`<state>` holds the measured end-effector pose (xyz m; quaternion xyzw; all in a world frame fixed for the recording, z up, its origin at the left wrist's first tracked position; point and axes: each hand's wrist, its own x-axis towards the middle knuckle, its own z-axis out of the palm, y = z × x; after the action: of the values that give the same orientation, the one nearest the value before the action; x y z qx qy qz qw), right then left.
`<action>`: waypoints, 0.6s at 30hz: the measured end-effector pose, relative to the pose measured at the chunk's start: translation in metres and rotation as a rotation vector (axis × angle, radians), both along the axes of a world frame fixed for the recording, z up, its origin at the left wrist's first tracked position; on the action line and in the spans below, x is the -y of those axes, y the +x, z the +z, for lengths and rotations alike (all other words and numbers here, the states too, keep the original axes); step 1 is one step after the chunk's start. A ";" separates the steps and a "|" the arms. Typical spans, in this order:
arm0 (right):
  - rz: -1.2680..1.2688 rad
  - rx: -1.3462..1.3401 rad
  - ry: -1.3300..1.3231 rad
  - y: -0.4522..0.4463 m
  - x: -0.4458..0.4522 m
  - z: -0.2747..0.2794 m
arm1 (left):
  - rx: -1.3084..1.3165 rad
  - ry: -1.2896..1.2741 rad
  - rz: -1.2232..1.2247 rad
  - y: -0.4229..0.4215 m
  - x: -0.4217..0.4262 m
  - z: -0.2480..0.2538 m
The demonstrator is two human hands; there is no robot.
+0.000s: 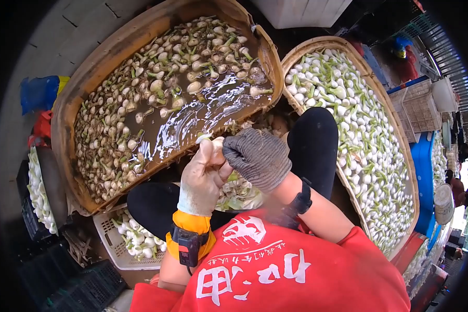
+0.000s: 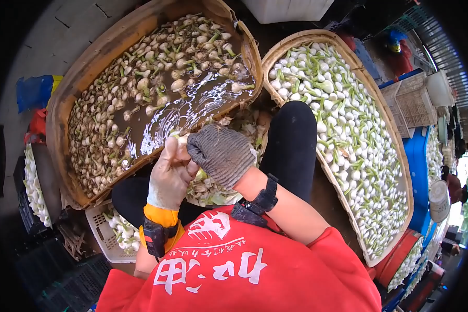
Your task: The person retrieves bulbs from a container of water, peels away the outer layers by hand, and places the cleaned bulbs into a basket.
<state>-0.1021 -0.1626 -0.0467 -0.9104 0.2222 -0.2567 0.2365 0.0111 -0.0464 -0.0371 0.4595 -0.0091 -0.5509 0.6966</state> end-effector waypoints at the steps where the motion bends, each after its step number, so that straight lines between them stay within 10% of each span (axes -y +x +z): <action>1: -0.004 -0.057 -0.003 0.001 -0.003 0.002 | 0.079 0.083 -0.019 -0.002 -0.002 0.006; 12: -0.414 0.106 -0.016 0.027 0.066 0.029 | 0.192 -0.153 -0.340 0.004 -0.045 0.042; 15: -0.288 -0.364 0.253 0.014 0.061 0.052 | 0.035 -0.235 -0.248 0.003 -0.055 0.040; 18: 0.024 -0.243 0.352 0.000 0.031 0.009 | 0.310 -0.022 -0.232 0.000 -0.053 0.041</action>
<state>-0.1021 -0.1935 -0.0375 -0.8818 0.2797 -0.0995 0.3666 0.0108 0.0063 0.0042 0.5269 -0.1753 -0.5502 0.6237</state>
